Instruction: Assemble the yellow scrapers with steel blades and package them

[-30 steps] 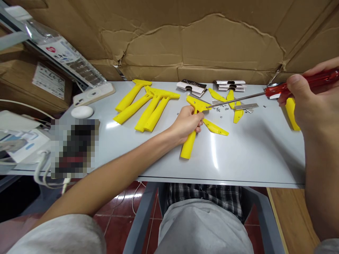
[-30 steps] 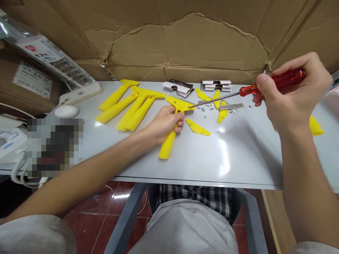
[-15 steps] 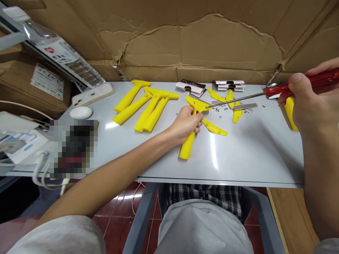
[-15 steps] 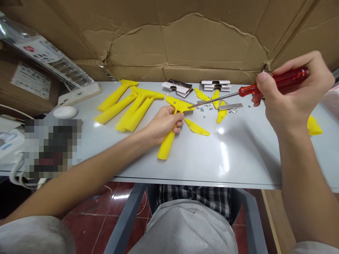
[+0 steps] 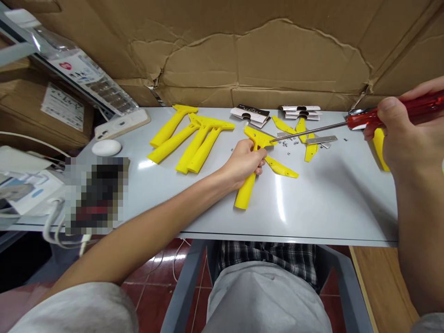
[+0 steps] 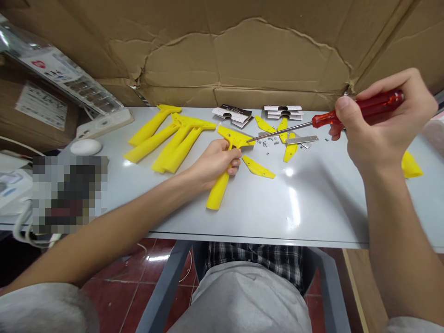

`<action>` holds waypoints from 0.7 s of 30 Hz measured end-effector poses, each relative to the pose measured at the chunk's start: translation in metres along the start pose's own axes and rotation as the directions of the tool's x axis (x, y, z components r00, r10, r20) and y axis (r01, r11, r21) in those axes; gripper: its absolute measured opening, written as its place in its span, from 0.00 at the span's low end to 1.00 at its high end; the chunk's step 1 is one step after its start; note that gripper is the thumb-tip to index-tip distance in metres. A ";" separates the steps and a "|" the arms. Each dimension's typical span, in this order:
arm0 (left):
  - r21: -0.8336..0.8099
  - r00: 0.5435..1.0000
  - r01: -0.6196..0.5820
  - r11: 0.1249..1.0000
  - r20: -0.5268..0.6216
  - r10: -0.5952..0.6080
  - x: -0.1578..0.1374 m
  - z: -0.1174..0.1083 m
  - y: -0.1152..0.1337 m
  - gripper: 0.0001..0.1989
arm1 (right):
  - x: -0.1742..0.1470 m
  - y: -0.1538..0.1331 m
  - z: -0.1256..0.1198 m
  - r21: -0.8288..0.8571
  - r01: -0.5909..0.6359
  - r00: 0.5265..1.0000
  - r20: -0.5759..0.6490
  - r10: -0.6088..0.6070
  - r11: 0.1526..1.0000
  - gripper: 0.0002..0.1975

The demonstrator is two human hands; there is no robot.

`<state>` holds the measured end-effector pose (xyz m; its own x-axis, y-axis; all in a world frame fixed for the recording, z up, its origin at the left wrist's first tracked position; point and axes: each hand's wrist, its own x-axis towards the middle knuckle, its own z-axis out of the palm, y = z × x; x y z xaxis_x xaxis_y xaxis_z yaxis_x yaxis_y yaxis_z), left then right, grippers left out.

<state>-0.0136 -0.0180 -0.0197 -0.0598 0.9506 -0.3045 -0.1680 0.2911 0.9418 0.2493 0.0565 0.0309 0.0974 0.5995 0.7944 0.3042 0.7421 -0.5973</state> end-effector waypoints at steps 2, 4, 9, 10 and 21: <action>0.003 1.000 -0.008 1.000 0.005 0.008 0.000 0.000 0.000 0.13 | -0.001 -0.002 0.000 -0.016 -0.001 1.000 0.003 0.001 1.000 0.22; 0.009 1.000 -0.012 1.000 0.011 0.012 0.001 0.000 -0.001 0.13 | -0.001 -0.001 -0.001 -0.047 0.026 1.000 0.011 -0.025 0.999 0.23; 0.057 1.000 -0.002 0.998 0.014 0.001 -0.001 0.001 0.000 0.12 | 0.000 0.013 -0.012 -0.113 0.177 0.984 0.015 -0.176 0.978 0.16; 0.066 1.000 0.000 0.998 0.015 -0.001 -0.001 0.001 0.000 0.12 | 0.001 0.016 -0.015 -0.146 0.193 0.981 0.015 -0.192 0.970 0.14; 0.129 0.999 -0.015 0.992 0.036 0.010 -0.001 0.000 -0.002 0.11 | -0.002 0.005 -0.011 -0.090 0.196 0.977 0.101 -0.186 0.977 0.31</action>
<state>-0.0132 -0.0194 -0.0212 -0.0263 0.9567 -0.2898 -0.0387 0.2887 0.9566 0.2611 0.0559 0.0274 -0.0570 0.4778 0.8766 0.4011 0.8150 -0.4182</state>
